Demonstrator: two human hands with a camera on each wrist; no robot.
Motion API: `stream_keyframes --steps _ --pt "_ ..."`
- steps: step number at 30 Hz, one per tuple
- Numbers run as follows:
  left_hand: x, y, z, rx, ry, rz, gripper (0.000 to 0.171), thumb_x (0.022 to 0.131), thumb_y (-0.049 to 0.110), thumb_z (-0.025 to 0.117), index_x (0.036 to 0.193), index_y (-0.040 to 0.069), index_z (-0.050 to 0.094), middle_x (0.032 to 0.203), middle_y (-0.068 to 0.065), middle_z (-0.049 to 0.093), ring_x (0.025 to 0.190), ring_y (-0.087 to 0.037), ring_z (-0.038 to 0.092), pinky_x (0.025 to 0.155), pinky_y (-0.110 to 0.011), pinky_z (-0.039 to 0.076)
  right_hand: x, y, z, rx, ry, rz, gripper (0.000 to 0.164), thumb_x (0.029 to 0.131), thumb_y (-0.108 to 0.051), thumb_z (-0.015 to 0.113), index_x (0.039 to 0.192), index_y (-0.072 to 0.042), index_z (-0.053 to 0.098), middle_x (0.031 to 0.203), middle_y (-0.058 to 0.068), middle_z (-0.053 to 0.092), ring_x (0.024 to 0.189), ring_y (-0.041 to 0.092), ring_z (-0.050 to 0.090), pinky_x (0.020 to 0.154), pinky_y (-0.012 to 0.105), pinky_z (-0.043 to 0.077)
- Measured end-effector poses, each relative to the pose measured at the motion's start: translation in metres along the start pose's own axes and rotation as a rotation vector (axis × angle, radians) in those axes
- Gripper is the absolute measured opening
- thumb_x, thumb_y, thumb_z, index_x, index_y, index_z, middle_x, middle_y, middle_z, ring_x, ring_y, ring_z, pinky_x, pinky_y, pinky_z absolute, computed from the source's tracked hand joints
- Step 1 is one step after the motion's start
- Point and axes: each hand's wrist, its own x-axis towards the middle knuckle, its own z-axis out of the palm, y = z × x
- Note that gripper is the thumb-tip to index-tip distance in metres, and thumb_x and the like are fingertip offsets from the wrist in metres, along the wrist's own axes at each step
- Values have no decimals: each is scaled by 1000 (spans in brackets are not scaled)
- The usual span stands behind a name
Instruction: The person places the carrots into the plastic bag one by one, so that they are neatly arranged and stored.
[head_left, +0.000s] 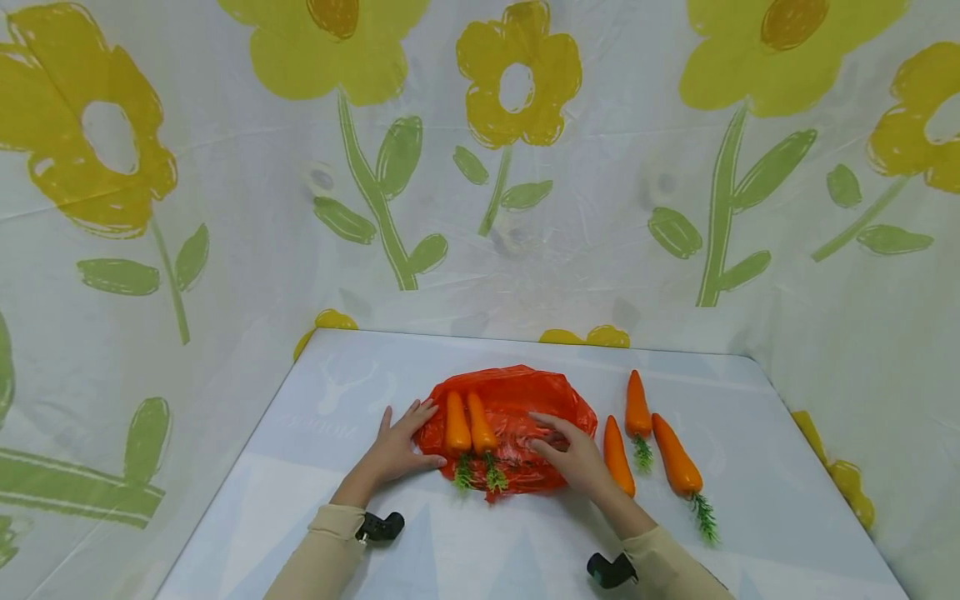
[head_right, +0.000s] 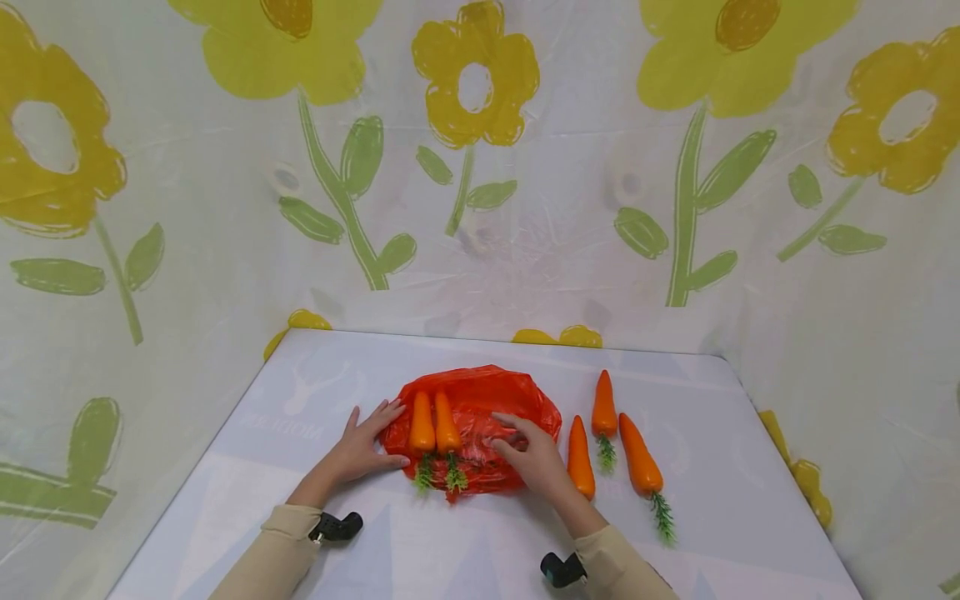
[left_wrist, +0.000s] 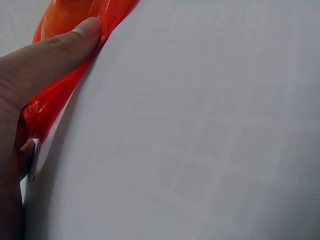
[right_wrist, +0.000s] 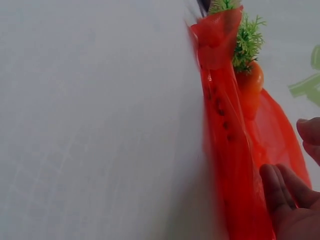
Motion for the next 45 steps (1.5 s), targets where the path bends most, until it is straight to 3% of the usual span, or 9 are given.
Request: stream_keyframes --steps 5,18,31,45 --pt "0 1 -1 -1 -1 -1 98 80 53 83 158 13 40 166 -5 31 155 -30 19 120 -62 -10 -3 0 -5 -12 -10 -25 44 95 -21 74 138 -21 65 122 8 71 93 17 66 80 26 57" --pt "0 -1 0 5 -5 -3 98 80 54 82 158 13 39 166 -4 31 155 -30 18 120 -62 -11 -6 5 -17 17 -14 27 45 97 -22 72 140 -23 63 130 7 66 101 19 64 85 28 56" --pt "0 0 0 13 -11 -4 98 80 53 82 158 12 39 166 -5 30 155 -30 18 120 -63 -10 -10 7 -29 1 13 14 44 98 -23 71 141 -24 62 134 8 64 103 19 63 84 24 55" --pt "0 1 0 26 -12 -1 98 81 54 82 158 11 39 165 -6 31 155 -30 18 120 -63 -9 -13 11 -42 -77 65 9 45 97 -21 72 141 -22 62 130 8 66 104 22 64 94 42 57"
